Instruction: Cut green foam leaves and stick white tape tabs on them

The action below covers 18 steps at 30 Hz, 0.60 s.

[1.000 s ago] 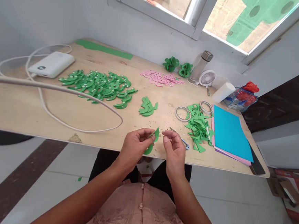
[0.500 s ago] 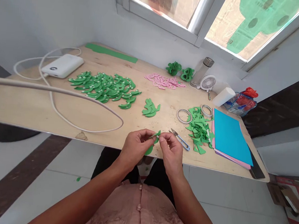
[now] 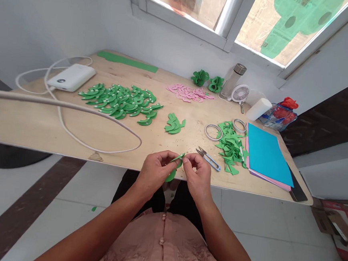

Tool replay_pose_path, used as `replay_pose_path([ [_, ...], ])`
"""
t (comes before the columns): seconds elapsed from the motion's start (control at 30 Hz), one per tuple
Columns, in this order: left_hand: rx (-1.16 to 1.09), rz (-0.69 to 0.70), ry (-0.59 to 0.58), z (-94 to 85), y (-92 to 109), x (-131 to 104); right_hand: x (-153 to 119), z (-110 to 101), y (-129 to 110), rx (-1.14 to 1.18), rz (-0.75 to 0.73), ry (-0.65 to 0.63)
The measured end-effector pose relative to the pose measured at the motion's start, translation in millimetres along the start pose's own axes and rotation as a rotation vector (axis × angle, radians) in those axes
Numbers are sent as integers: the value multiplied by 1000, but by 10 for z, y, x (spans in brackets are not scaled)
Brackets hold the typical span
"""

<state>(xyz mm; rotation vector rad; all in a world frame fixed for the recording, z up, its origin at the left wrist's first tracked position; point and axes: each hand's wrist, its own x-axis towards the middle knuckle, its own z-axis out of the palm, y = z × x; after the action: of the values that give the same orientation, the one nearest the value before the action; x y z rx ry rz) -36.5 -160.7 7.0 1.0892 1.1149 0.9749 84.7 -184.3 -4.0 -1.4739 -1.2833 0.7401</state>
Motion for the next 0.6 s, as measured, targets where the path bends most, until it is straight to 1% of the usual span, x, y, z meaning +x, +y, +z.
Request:
replay_pose_path([
  [0.2,-8,0,26,-23,-37,-74,-79,24,2,13,23,-1],
  [0.33,21,27,38,-30,-69,-121,-131,31,3,-5,29,-1],
  [0.47,67,72,57,-45,-105,-157,-181,32,-15,-38,9,10],
  [0.6,99,94,100,-71,-139,-178,-220,44,-26,-47,-11,4],
])
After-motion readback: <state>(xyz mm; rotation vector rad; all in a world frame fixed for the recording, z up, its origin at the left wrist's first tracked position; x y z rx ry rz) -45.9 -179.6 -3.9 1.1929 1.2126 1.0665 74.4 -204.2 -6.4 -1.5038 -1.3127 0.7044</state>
